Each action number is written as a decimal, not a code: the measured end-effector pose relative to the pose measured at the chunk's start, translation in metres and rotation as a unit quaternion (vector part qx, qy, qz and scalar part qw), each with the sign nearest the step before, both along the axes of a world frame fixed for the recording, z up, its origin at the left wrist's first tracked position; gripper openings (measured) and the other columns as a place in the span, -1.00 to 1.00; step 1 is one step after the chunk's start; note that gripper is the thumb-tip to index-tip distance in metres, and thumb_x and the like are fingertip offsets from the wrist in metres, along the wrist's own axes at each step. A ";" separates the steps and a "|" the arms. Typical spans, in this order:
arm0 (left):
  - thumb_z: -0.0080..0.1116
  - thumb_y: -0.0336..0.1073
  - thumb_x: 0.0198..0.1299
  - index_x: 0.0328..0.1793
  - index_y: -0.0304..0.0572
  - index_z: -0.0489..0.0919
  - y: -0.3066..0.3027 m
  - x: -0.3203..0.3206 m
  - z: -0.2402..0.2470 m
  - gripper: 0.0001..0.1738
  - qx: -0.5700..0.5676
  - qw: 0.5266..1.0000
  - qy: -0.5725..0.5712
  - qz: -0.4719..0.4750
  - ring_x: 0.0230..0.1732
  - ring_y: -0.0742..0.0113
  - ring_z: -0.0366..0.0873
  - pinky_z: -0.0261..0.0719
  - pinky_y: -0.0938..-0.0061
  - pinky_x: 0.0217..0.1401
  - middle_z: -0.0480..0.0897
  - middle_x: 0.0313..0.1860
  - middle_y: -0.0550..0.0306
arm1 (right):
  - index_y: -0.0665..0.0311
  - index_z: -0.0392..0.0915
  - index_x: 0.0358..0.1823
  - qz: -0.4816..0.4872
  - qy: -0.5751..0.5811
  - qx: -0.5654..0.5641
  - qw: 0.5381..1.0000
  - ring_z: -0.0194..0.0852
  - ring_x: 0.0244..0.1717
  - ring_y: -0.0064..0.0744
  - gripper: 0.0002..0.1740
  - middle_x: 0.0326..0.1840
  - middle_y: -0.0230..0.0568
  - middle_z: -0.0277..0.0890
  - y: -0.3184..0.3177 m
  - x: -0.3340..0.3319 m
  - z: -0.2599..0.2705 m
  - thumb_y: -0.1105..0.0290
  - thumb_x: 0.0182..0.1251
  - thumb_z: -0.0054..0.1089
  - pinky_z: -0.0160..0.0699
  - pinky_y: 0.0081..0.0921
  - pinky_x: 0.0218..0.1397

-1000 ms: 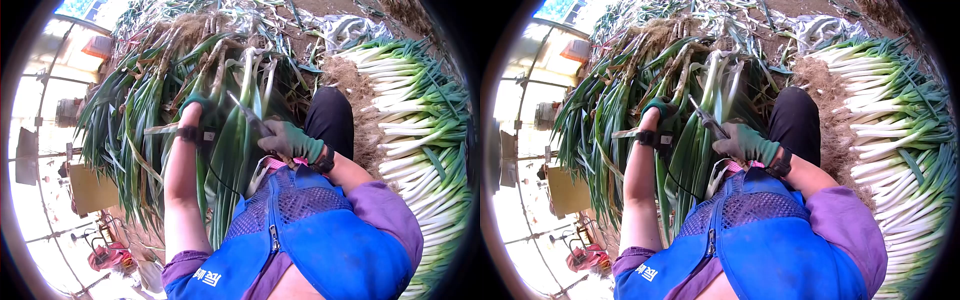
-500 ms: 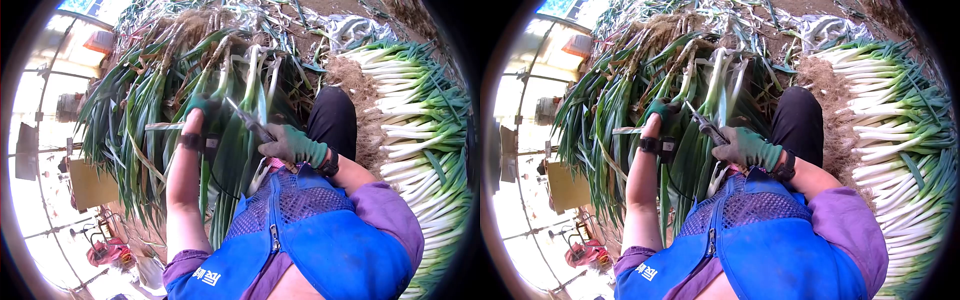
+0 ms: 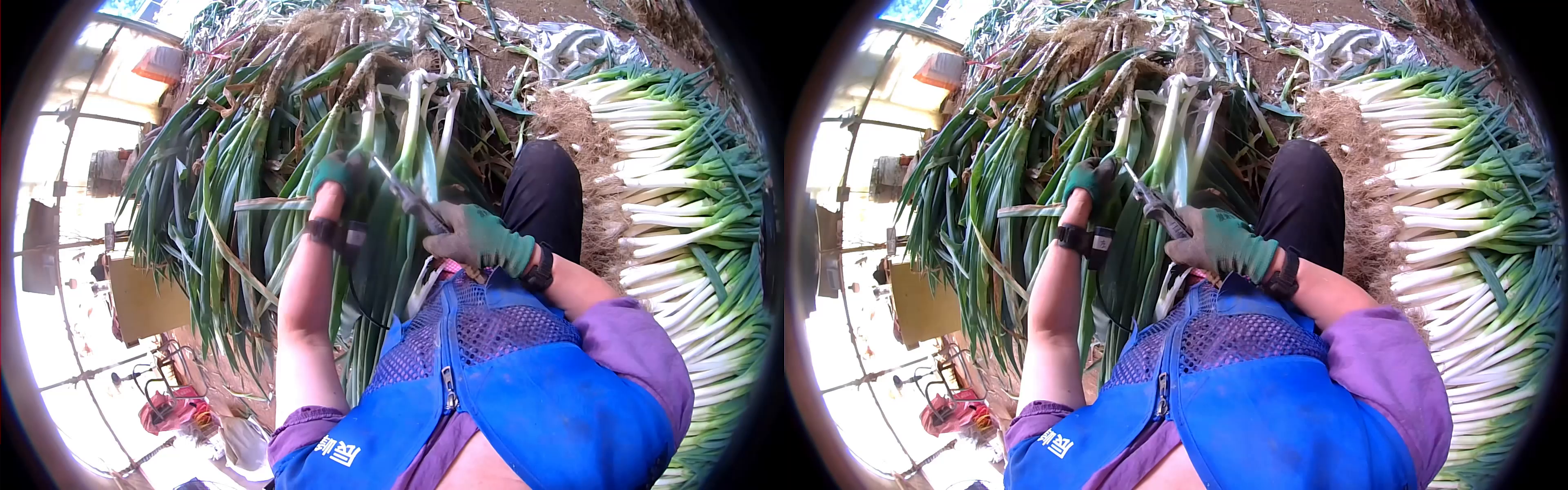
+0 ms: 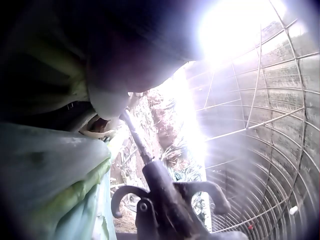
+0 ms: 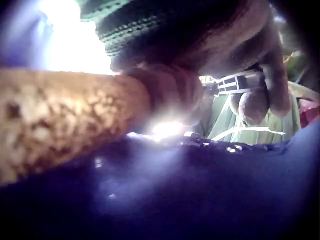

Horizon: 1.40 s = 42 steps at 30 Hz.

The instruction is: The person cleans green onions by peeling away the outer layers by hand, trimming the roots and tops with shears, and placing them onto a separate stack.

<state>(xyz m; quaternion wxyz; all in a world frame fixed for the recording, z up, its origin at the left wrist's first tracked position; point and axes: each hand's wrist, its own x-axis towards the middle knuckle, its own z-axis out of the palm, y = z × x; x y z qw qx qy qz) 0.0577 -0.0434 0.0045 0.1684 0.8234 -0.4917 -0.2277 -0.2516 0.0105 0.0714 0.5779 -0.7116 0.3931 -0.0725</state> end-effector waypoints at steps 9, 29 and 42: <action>0.08 0.19 0.15 -0.05 -0.28 0.75 -0.004 -0.006 0.004 -0.36 0.028 0.998 0.020 0.050 0.01 -0.15 0.71 0.58 0.14 0.14 0.73 -0.09 -0.32 | 0.33 0.57 -0.02 -0.003 0.005 0.000 1.000 0.62 -0.28 -0.17 -0.45 -0.37 0.01 0.57 0.004 -0.003 -0.006 0.01 0.12 0.28 0.52 -0.25 -0.14; 0.12 -0.25 0.39 0.20 -0.17 0.66 0.035 0.015 0.035 -0.66 -0.091 0.957 0.044 -0.272 -0.13 0.32 0.67 0.63 0.41 -0.01 0.73 -0.01 0.06 | 0.35 0.60 -0.23 0.000 -0.051 0.048 0.998 0.56 -0.35 -0.48 -0.58 -0.39 -0.26 0.60 -0.042 0.004 -0.031 0.07 0.18 0.29 0.50 -0.46 -0.22; 0.22 -0.40 0.05 0.10 0.03 0.64 0.040 -0.011 0.043 -0.58 -0.003 0.779 -0.280 -0.561 0.00 0.16 0.70 0.60 0.27 -0.07 0.71 0.10 0.14 | 0.39 0.61 -0.32 -0.049 -0.040 -0.011 0.998 0.49 -0.50 -0.37 -0.56 -0.56 -0.22 0.52 -0.099 0.034 -0.058 0.06 0.12 0.26 0.46 -0.36 -0.37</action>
